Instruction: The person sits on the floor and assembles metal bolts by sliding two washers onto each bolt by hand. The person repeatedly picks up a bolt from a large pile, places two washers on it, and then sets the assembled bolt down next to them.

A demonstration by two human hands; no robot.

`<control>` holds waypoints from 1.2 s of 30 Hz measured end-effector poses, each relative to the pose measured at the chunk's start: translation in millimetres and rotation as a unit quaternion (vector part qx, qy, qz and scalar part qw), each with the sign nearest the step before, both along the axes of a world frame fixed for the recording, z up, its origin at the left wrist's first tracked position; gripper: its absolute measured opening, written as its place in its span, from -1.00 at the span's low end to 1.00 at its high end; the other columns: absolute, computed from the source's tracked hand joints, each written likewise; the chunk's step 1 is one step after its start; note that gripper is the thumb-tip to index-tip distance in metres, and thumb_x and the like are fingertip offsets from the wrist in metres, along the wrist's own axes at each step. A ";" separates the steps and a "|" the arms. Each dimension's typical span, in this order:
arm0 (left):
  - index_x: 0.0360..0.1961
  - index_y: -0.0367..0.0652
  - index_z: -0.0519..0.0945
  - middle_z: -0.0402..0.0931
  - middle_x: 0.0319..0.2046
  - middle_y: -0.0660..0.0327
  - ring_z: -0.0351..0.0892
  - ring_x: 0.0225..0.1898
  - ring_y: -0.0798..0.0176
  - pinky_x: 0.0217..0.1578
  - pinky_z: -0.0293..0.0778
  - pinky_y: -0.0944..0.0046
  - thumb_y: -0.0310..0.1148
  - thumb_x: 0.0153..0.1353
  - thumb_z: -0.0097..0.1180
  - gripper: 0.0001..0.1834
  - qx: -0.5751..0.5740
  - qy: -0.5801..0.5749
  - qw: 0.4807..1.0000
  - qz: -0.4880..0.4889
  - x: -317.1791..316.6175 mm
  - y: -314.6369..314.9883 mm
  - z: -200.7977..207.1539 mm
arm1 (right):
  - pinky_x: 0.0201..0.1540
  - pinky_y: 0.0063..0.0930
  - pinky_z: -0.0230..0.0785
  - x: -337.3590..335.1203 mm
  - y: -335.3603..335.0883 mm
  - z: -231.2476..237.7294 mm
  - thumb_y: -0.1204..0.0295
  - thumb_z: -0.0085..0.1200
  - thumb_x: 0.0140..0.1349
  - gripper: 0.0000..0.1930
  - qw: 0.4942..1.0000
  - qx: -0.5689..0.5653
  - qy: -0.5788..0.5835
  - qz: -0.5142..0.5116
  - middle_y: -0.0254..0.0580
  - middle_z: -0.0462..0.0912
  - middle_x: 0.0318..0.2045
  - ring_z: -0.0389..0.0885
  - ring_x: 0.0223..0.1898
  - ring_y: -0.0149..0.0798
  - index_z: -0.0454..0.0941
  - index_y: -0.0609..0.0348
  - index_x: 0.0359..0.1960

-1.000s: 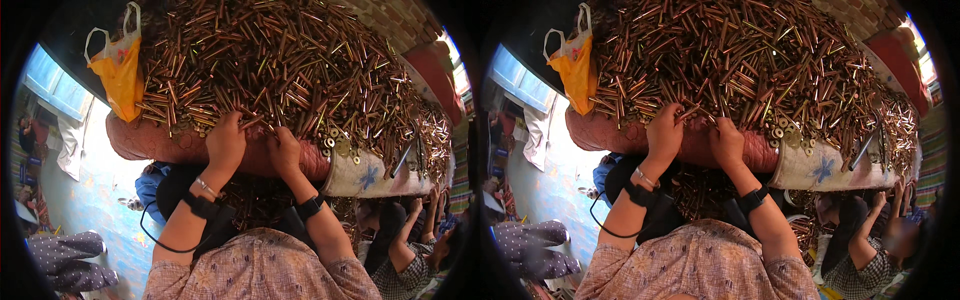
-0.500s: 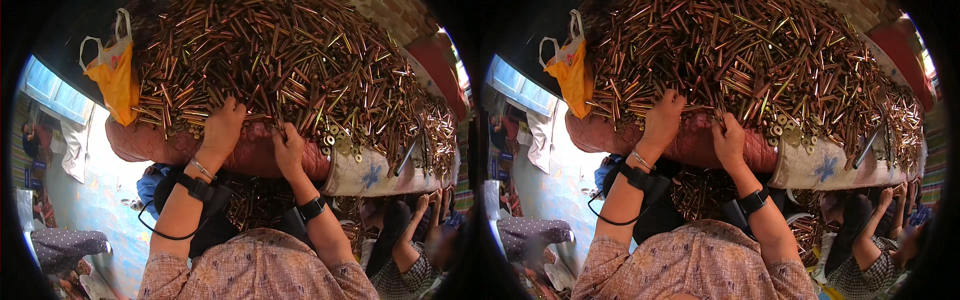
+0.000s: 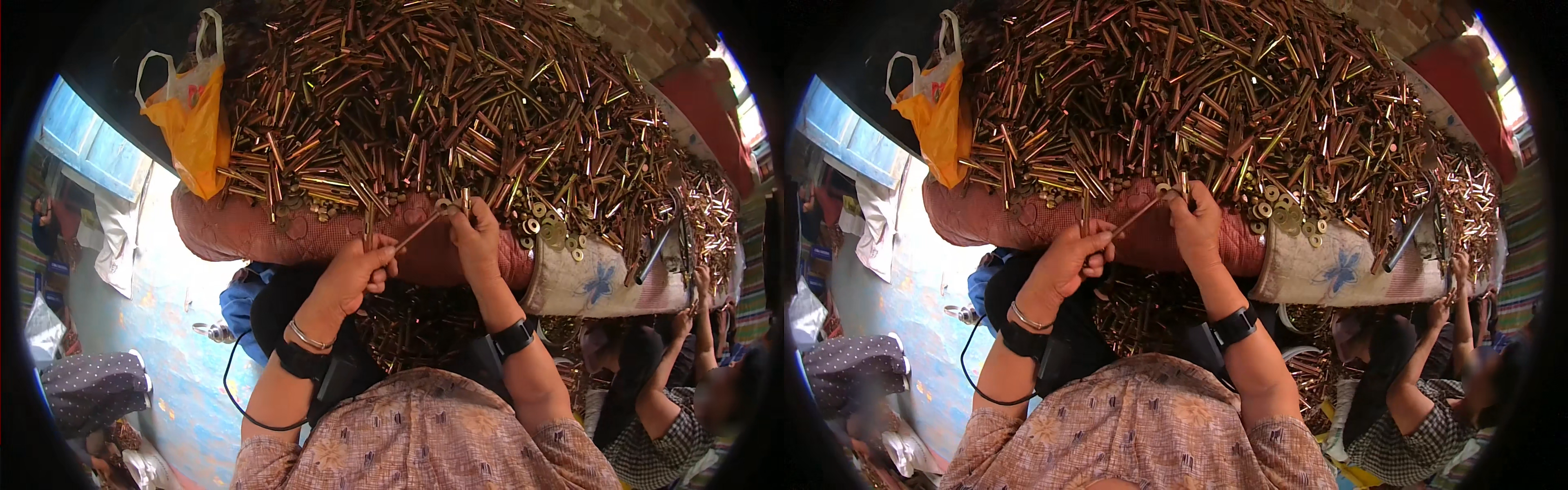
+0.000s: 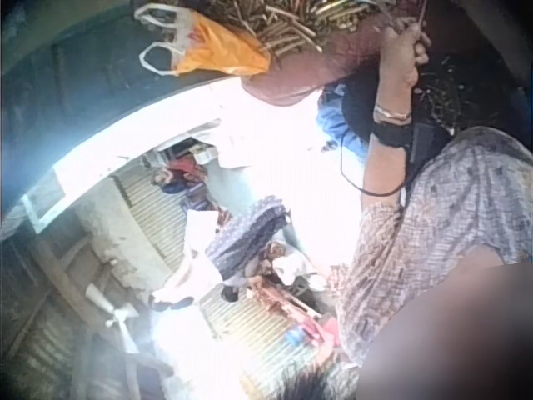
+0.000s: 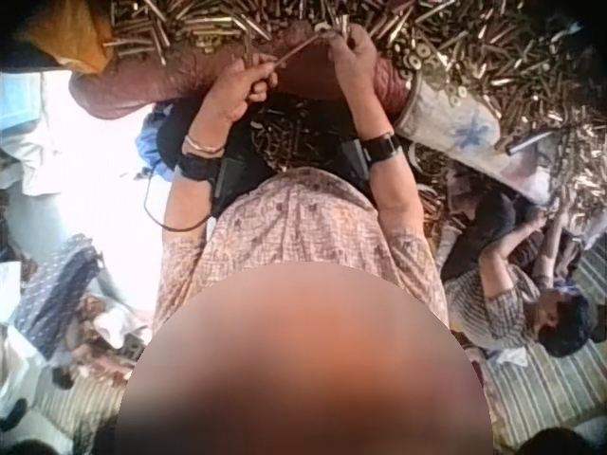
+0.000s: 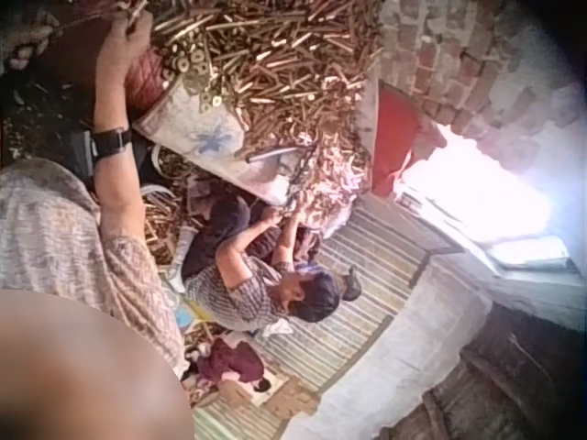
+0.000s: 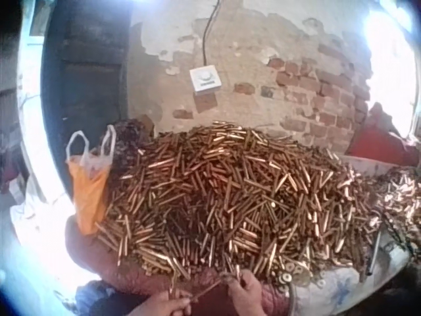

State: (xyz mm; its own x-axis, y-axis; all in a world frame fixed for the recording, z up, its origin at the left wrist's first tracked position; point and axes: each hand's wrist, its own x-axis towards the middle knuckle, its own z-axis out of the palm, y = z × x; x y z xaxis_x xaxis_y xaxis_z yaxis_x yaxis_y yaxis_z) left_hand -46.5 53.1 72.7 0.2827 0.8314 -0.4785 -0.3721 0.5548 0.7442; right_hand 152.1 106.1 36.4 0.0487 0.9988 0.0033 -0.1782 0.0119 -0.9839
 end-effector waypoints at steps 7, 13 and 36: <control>-0.23 -0.26 0.46 0.45 -0.52 0.24 0.28 -0.60 0.51 -0.63 0.26 0.52 -0.43 0.31 -0.01 -0.89 -0.004 -0.062 0.998 0.012 8.5 -21.3 -14.2 | -0.59 -0.67 0.15 -6.4 -15.8 6.1 0.55 0.00 0.26 -0.98 0.999 -0.016 0.021 0.020 -0.45 0.42 -0.61 0.34 -0.60 -0.61 0.47 0.18 -0.33; -0.24 -0.24 0.46 0.45 -0.50 0.22 0.28 -0.59 0.49 -0.62 0.27 0.49 -0.46 0.31 -0.02 -0.92 -0.025 -0.096 0.994 0.033 5.8 -30.1 -16.0 | -0.53 -0.66 0.19 -8.8 -27.9 10.1 0.55 -0.03 0.28 -0.96 0.991 0.054 -0.118 0.036 -0.42 0.45 -0.59 0.39 -0.59 -0.58 0.47 0.20 -0.32; -0.20 -0.20 0.42 0.45 -0.48 0.26 0.27 -0.57 0.51 -0.58 0.30 0.49 -0.44 0.30 -0.01 -0.90 -0.008 -0.069 0.997 0.020 8.2 -43.5 -28.5 | 0.07 -0.15 0.40 1.3 -19.7 18.2 0.41 -0.04 0.34 -0.81 0.945 -0.078 0.315 0.030 -0.08 0.54 -0.07 0.55 -0.03 -0.18 0.36 0.12 -0.06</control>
